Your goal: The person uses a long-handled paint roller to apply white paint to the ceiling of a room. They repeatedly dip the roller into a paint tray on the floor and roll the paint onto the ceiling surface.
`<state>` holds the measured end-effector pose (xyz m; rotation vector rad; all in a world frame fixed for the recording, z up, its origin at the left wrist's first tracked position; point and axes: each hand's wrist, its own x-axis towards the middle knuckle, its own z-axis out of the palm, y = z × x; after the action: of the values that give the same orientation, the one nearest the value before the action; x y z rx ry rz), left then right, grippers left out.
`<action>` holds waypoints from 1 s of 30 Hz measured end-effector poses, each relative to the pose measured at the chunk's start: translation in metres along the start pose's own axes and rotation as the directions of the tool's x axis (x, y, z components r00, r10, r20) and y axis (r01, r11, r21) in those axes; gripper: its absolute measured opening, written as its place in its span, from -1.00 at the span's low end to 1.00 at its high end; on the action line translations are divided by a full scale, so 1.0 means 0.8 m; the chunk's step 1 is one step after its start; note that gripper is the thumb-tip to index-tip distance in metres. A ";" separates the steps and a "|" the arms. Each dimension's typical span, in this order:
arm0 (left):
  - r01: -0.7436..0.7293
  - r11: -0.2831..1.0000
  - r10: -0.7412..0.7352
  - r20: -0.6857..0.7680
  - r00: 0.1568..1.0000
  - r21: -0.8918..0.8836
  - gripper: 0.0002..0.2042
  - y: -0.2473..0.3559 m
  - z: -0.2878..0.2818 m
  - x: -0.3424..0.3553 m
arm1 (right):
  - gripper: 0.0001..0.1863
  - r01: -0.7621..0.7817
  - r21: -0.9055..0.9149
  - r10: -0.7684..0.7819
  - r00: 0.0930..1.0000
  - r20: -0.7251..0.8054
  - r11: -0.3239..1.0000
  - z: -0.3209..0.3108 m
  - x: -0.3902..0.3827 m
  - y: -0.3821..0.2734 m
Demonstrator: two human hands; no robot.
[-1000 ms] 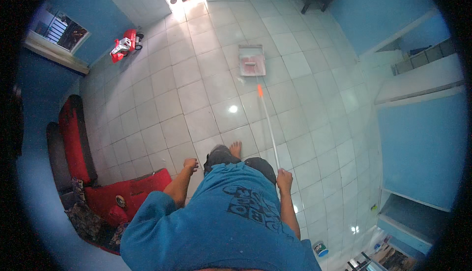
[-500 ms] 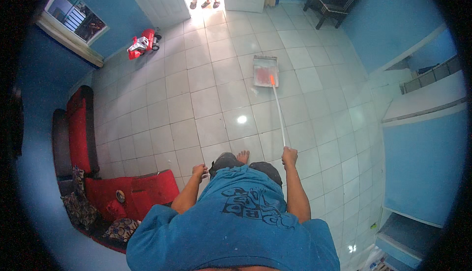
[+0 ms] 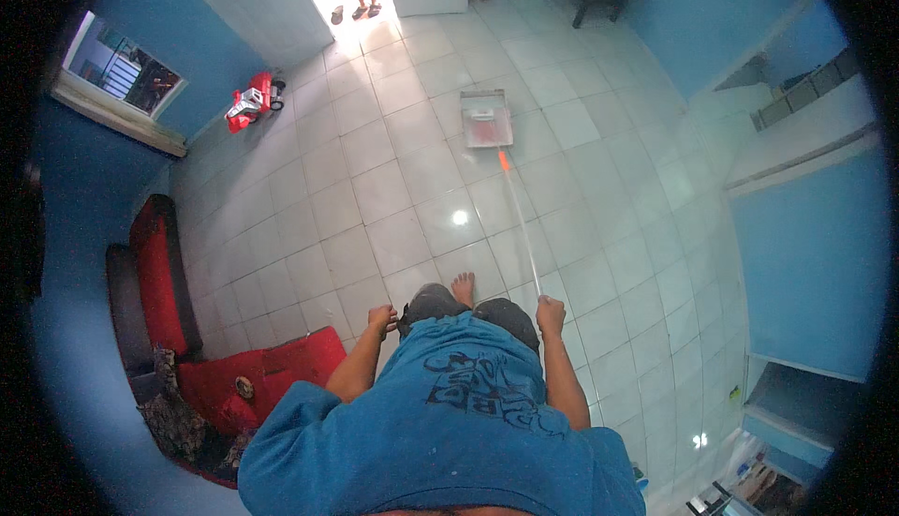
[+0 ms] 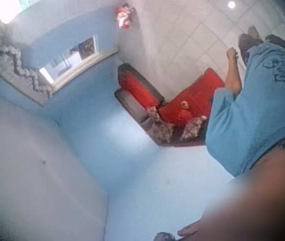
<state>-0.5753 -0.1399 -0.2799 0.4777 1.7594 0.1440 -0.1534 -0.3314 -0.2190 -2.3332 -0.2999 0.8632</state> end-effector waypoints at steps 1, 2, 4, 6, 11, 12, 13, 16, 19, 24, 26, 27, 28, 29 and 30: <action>-0.004 1.000 0.004 0.006 1.000 -0.002 -0.74 0.005 0.007 -0.015 | -0.63 0.049 -0.033 -0.050 0.999 -0.020 0.998 -0.001 -0.002 0.036; -0.005 1.000 0.006 0.011 1.000 -0.009 -0.74 0.008 0.014 -0.029 | -0.63 0.099 -0.071 -0.102 0.994 -0.035 0.993 -0.002 -0.005 0.073; -0.034 0.999 0.034 0.040 0.999 0.015 -0.70 0.005 0.022 -0.022 | -0.62 0.114 -0.084 -0.116 0.993 -0.026 0.990 -0.014 -0.027 0.089; -0.061 0.998 0.059 0.066 0.996 0.025 -0.68 -0.005 0.037 -0.020 | -0.61 0.171 -0.162 -0.180 0.982 -0.046 0.972 -0.034 -0.051 0.096; -0.055 0.997 0.052 0.070 0.996 0.048 -0.66 -0.048 0.059 -0.032 | -0.58 -0.010 -0.221 0.031 0.995 0.095 0.975 -0.090 -0.104 0.089; -0.049 0.998 0.046 0.054 0.997 0.044 -0.67 -0.059 0.064 -0.041 | -0.58 -0.007 -0.218 0.024 0.997 0.075 0.976 -0.096 -0.111 0.094; -0.042 0.999 0.041 0.036 0.999 0.033 -0.69 -0.067 0.070 -0.053 | -0.58 0.002 -0.220 0.011 0.998 0.058 0.976 -0.102 -0.112 0.108; -0.028 0.999 0.027 0.026 0.999 0.039 -0.69 -0.090 0.070 -0.080 | -0.58 -0.004 -0.189 0.011 0.999 0.035 0.982 -0.118 -0.123 0.133; -0.004 1.000 0.003 -0.029 1.000 -0.008 -0.71 -0.120 0.064 -0.091 | -0.59 -0.070 -0.169 0.089 0.990 0.106 0.983 -0.143 -0.137 0.123; 0.068 0.995 -0.074 -0.084 0.994 -0.070 -0.71 -0.170 0.054 -0.127 | -0.62 0.025 -0.170 -0.009 0.995 0.096 0.985 -0.154 -0.112 0.159; 0.074 0.987 -0.091 -0.117 0.989 -0.143 -0.72 -0.191 0.051 -0.136 | -0.64 0.079 -0.202 -0.068 0.996 0.060 0.976 -0.146 -0.093 0.175; 0.085 0.985 -0.104 -0.124 0.987 -0.149 -0.72 -0.203 0.048 -0.136 | -0.66 0.126 -0.182 -0.119 0.992 0.048 0.975 -0.143 -0.083 0.178; 0.090 0.984 -0.110 -0.130 0.985 -0.155 -0.72 -0.209 0.048 -0.136 | -0.64 0.176 -0.158 -0.173 0.984 0.031 0.972 -0.136 -0.071 0.181; 0.097 0.983 -0.118 -0.137 0.984 -0.158 -0.71 -0.219 0.044 -0.133 | -0.59 0.221 -0.135 -0.221 0.975 0.013 0.966 -0.132 -0.065 0.177; 0.111 0.979 -0.130 -0.106 0.986 -0.173 -0.70 -0.227 0.040 -0.130 | -0.59 0.208 -0.114 -0.207 0.978 0.022 0.971 -0.126 -0.058 0.172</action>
<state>-0.5709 -0.3506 -0.2567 0.2439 1.8672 0.2352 -0.1236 -0.5061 -0.2222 -2.3519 -0.6015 0.7725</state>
